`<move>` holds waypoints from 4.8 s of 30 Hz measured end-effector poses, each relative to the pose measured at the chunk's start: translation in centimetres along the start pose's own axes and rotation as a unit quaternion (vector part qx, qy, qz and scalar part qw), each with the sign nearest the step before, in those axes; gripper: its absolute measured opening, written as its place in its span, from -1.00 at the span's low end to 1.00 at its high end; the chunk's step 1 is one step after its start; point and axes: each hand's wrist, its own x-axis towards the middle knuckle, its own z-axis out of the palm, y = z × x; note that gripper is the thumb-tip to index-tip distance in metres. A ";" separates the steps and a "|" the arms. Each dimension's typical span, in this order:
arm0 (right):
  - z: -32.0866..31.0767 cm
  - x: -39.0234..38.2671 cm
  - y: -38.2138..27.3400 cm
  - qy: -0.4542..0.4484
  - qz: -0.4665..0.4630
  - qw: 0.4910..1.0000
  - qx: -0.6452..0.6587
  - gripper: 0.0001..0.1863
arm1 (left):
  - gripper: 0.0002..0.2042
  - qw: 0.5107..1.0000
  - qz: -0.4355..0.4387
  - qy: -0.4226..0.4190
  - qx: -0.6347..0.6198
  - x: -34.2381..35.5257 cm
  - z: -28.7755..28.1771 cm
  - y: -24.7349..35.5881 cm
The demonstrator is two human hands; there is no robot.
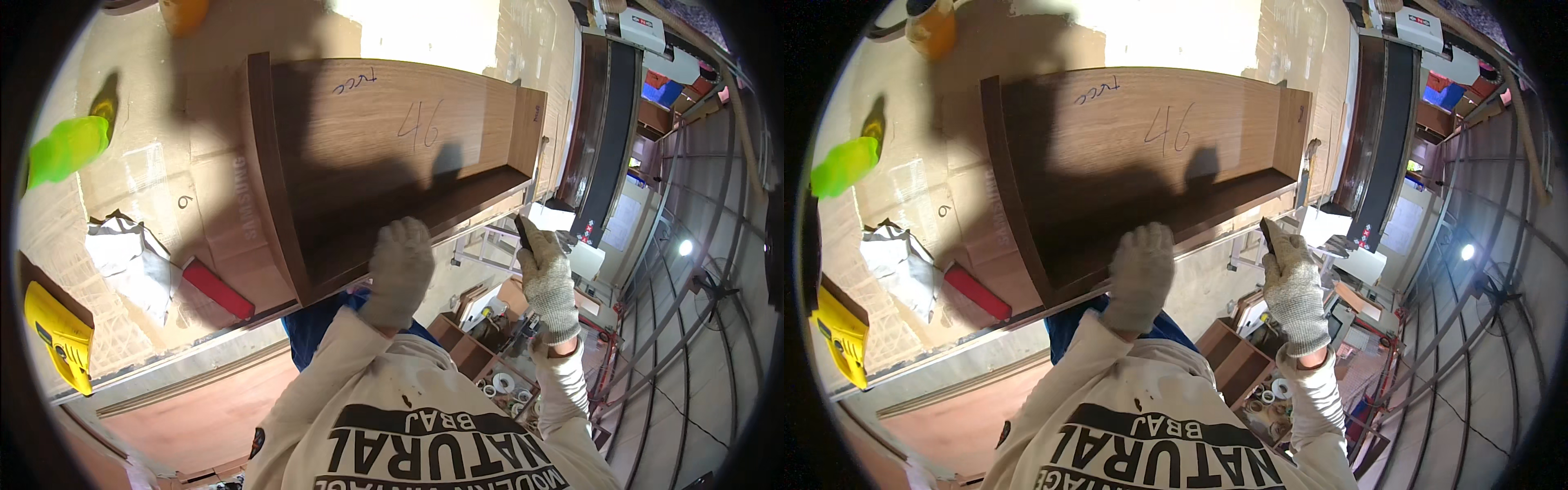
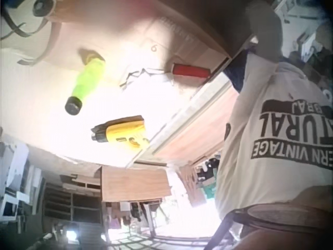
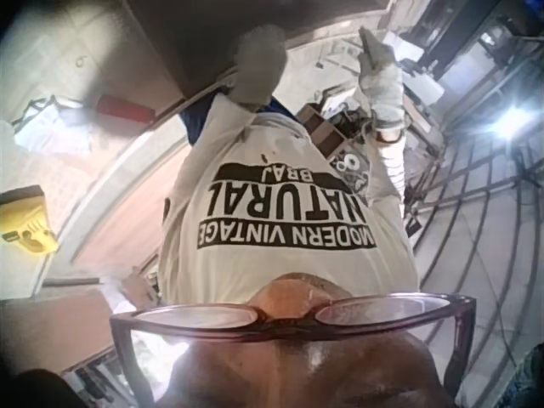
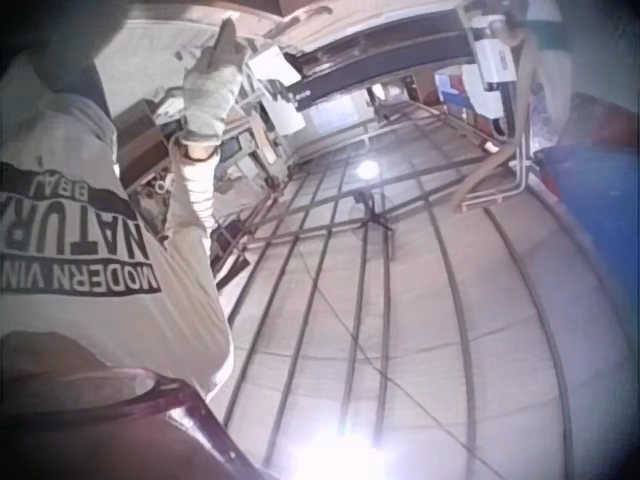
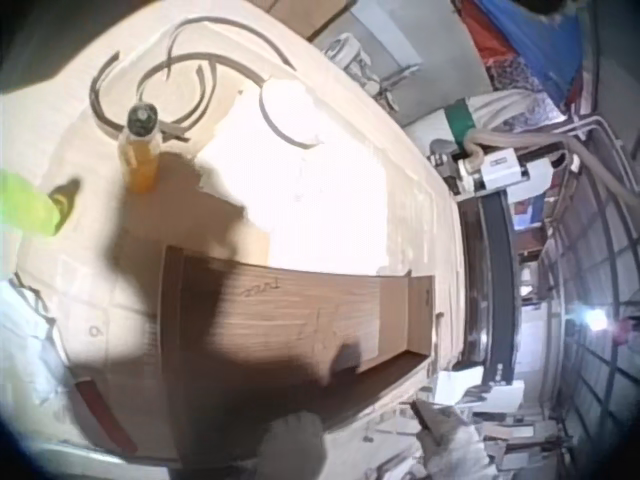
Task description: The person applies adhesive and veneer edging to a wooden cabinet box, using a hammer to secure it, a heat gun to bond the adhesive, and a scraper to trim the excess.
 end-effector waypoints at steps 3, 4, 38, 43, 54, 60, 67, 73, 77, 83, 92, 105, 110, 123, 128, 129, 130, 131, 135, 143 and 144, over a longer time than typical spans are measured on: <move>1.2 0.6 0.4 -0.028 0.011 0.999 -0.011 -0.50 | -0.69 0.999 0.022 -0.014 0.036 1.8 1.4 2.6; 1.9 1.5 0.4 -0.040 0.011 0.999 -0.018 -0.51 | -0.66 0.998 0.020 -0.030 0.044 2.0 1.4 2.9; 7.8 5.9 -7.6 -0.316 -0.093 0.932 -0.149 -0.49 | -0.46 0.987 -0.029 0.141 0.067 -8.9 0.7 -5.6; 8.1 4.5 -7.1 -0.258 -0.102 0.959 -0.066 -0.50 | -0.50 0.986 -0.041 0.148 0.069 -9.0 0.6 -5.4; 8.5 2.0 -9.8 -0.268 -0.105 0.954 -0.079 -0.45 | -0.59 0.981 -0.051 0.182 0.045 -8.6 0.3 -5.3; 8.7 4.1 -5.3 -0.217 -0.076 0.966 -0.120 -0.44 | -0.61 0.976 -0.042 0.210 0.039 -8.8 0.5 -5.4; 9.0 1.0 -8.0 -0.154 -0.097 0.981 0.070 -0.43 | -0.62 0.981 -0.078 0.175 0.037 -8.0 -0.6 -4.9; 2.6 -0.5 0.6 0.004 0.025 0.995 0.092 -0.46 | -0.59 0.996 -0.077 -0.031 -0.043 -3.9 -3.3 -3.4; 3.0 -2.4 3.5 0.018 0.027 0.996 0.079 -0.49 | -0.61 1.000 -0.005 -0.011 -0.027 -0.9 -0.3 -0.4; 3.9 0.6 -1.4 -0.166 0.134 0.947 0.240 -0.51 | -0.57 0.993 0.006 0.114 -0.017 -3.8 1.4 -1.0; 5.6 6.4 -0.5 -0.252 0.016 0.961 0.109 -0.47 | -0.72 0.996 -0.085 -0.008 -0.003 -6.0 -3.1 -4.4; 8.3 -2.4 6.7 -0.111 0.128 0.936 0.308 -0.46 | -0.84 0.995 -0.009 0.003 -0.102 -0.5 -0.2 -2.4; 8.5 -8.3 4.9 -0.210 0.166 0.881 0.390 -0.38 | -0.83 0.998 -0.038 0.001 -0.060 -0.1 1.5 -2.6; 15.5 -9.2 15.0 -0.313 0.169 0.716 0.601 -0.62 | -0.65 0.965 -0.171 0.189 -0.066 -6.8 -3.4 -3.1; 15.5 -5.3 18.4 -0.399 0.092 0.744 0.528 -0.56 | -0.37 0.935 -0.094 0.303 0.160 -5.3 -3.4 -3.8; 15.2 -4.2 18.6 -0.417 0.058 0.755 0.503 -0.54 | -0.30 0.896 -0.183 0.320 0.248 -4.3 -3.9 -3.3; 14.7 -3.2 18.7 -0.433 0.024 0.764 0.477 -0.52 | -0.23 0.842 -0.266 0.331 0.332 -3.3 -4.5 -2.7; 14.2 -2.4 18.4 -0.446 0.017 0.739 0.504 -0.42 | -0.19 0.843 -0.304 0.349 0.273 -3.1 -3.6 -4.2; 11.6 2.7 17.0 -0.527 -0.030 0.673 0.518 -0.37 | -0.26 0.850 -0.407 0.320 0.096 -3.2 -2.2 -6.6; 7.5 10.5 12.0 -0.552 0.042 0.638 0.535 -0.48 | -0.31 0.844 -0.404 0.330 0.124 -1.6 -2.3 -5.4; 7.6 11.5 11.3 -0.567 0.034 0.650 0.506 -0.48 | -0.32 0.842 -0.410 0.326 0.128 -1.5 -2.2 -5.5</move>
